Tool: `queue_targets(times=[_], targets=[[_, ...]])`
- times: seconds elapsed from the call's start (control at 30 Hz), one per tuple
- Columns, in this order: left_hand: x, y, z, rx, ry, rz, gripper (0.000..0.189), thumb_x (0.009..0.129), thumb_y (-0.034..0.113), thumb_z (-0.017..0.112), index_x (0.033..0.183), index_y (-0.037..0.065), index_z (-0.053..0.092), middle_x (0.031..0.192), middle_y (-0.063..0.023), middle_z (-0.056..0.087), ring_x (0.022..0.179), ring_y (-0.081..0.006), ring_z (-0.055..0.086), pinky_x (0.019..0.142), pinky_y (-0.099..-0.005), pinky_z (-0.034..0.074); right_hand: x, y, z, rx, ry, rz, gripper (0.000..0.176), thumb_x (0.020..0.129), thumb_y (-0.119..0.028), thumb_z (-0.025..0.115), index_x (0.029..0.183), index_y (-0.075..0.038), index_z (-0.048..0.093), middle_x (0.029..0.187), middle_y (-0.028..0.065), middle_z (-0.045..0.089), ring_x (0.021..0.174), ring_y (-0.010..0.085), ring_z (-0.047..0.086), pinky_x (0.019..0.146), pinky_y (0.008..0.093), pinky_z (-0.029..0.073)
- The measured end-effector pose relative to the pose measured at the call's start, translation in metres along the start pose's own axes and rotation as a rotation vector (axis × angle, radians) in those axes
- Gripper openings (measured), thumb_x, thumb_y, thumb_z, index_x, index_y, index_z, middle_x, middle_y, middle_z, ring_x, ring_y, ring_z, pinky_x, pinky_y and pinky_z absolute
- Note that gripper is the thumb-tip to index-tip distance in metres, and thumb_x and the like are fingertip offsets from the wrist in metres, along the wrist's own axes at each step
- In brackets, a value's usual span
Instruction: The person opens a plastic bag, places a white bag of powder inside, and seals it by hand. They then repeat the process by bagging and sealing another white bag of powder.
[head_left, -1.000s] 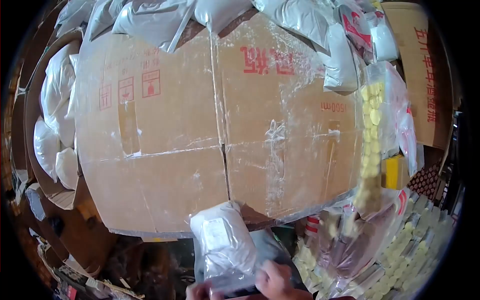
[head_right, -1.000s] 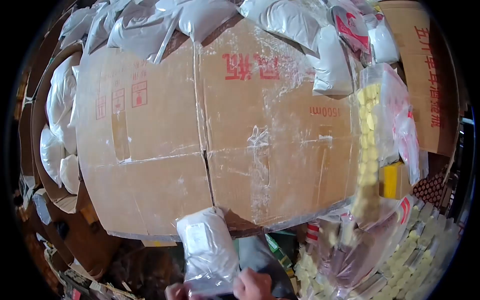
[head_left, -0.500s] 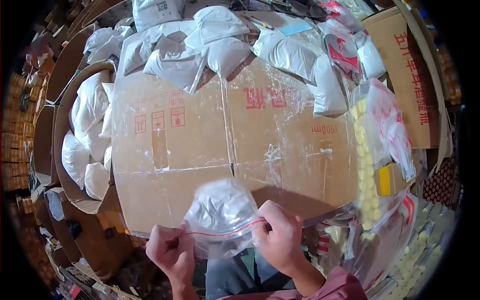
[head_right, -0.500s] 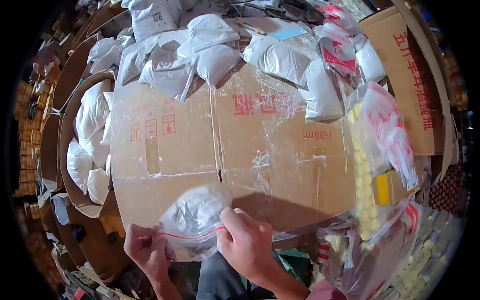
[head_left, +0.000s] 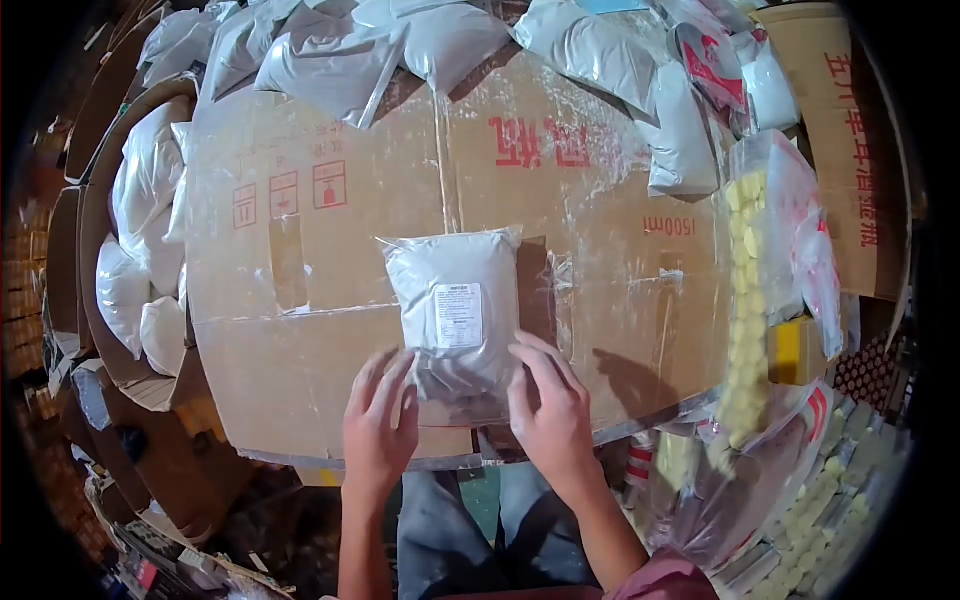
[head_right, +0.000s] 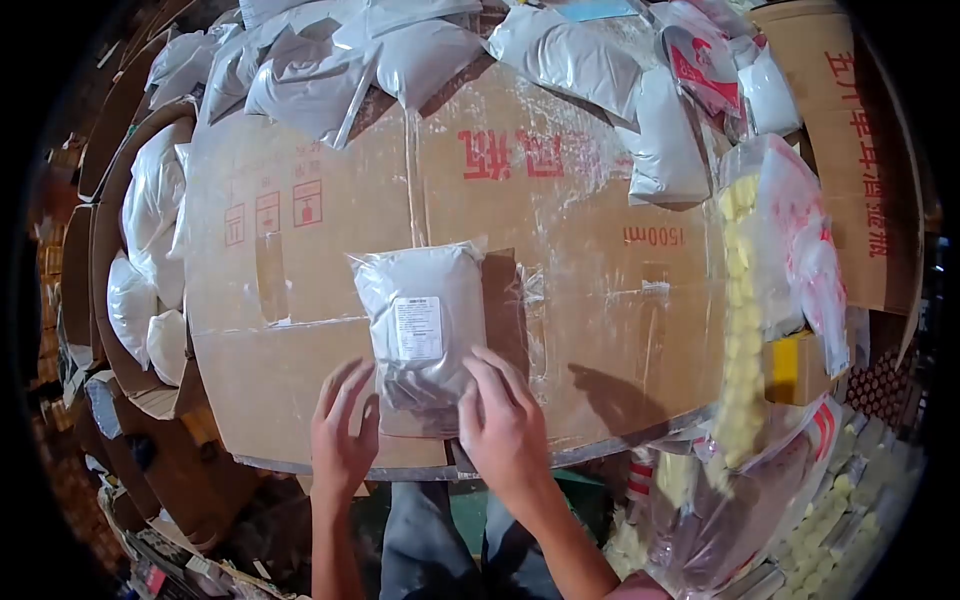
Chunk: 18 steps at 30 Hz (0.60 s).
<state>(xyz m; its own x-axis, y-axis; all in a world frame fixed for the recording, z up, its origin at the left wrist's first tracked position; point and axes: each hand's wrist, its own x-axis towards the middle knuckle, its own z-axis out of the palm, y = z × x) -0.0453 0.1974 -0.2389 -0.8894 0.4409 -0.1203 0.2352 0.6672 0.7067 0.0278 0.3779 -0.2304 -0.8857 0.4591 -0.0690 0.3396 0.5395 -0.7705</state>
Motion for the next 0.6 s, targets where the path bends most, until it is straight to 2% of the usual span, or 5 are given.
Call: queue_targets(times=[0.13, 0.2, 0.4, 0.53, 0.6], targets=[[0.059, 0.003, 0.037, -0.011, 0.098, 0.267, 0.042, 0.089, 0.001, 0.052, 0.131, -0.001, 0.053, 0.138, -0.0198, 0.049, 0.13, -0.0377, 0.046, 0.104, -0.0438, 0.041, 0.057, -0.002, 0.038, -0.091, -0.008, -0.194, 0.036, 0.09, -0.005, 0.051, 0.124, 0.008, 0.054, 0.134, 0.0224, 0.051, 0.128, 0.0376, 0.046, 0.106, 0.0406, 0.04], [0.091, -0.009, 0.066, 0.264, 0.111, 0.35, 0.042, 0.093, 0.01, 0.048, 0.133, -0.004, 0.049, 0.14, -0.0223, 0.046, 0.133, -0.0383, 0.042, 0.109, -0.0454, 0.034, 0.086, 0.035, 0.073, -0.289, 0.073, -0.287, 0.039, 0.095, -0.012, 0.046, 0.128, 0.01, 0.05, 0.137, 0.0248, 0.047, 0.131, 0.0407, 0.042, 0.11, 0.0441, 0.034], [0.107, -0.027, 0.081, 0.354, 0.171, 0.147, 0.049, 0.098, 0.021, 0.041, 0.138, -0.009, 0.04, 0.145, -0.0246, 0.039, 0.138, -0.0395, 0.034, 0.113, -0.0481, 0.027, 0.12, 0.071, 0.081, -0.251, 0.08, -0.255, 0.041, 0.098, -0.016, 0.043, 0.126, 0.013, 0.05, 0.137, 0.0289, 0.046, 0.131, 0.0421, 0.041, 0.111, 0.0449, 0.032], [0.076, -0.024, 0.059, 0.224, 0.267, 0.037, 0.048, 0.093, 0.014, 0.055, 0.137, -0.001, 0.045, 0.146, -0.0255, 0.037, 0.136, -0.0425, 0.035, 0.11, -0.0488, 0.03, 0.074, 0.04, 0.042, -0.082, 0.14, -0.212, 0.036, 0.09, -0.005, 0.058, 0.124, 0.007, 0.055, 0.13, 0.0245, 0.052, 0.123, 0.0401, 0.049, 0.102, 0.0416, 0.043], [0.038, -0.025, 0.052, 0.056, 0.3, -0.108, 0.046, 0.084, 0.002, 0.065, 0.128, -0.001, 0.05, 0.13, -0.0226, 0.047, 0.113, -0.0341, 0.051, 0.093, -0.0408, 0.043, 0.029, 0.033, 0.028, -0.078, 0.172, -0.081, 0.036, 0.086, -0.003, 0.064, 0.12, 0.003, 0.058, 0.119, 0.0208, 0.058, 0.111, 0.0363, 0.057, 0.092, 0.0399, 0.049]])
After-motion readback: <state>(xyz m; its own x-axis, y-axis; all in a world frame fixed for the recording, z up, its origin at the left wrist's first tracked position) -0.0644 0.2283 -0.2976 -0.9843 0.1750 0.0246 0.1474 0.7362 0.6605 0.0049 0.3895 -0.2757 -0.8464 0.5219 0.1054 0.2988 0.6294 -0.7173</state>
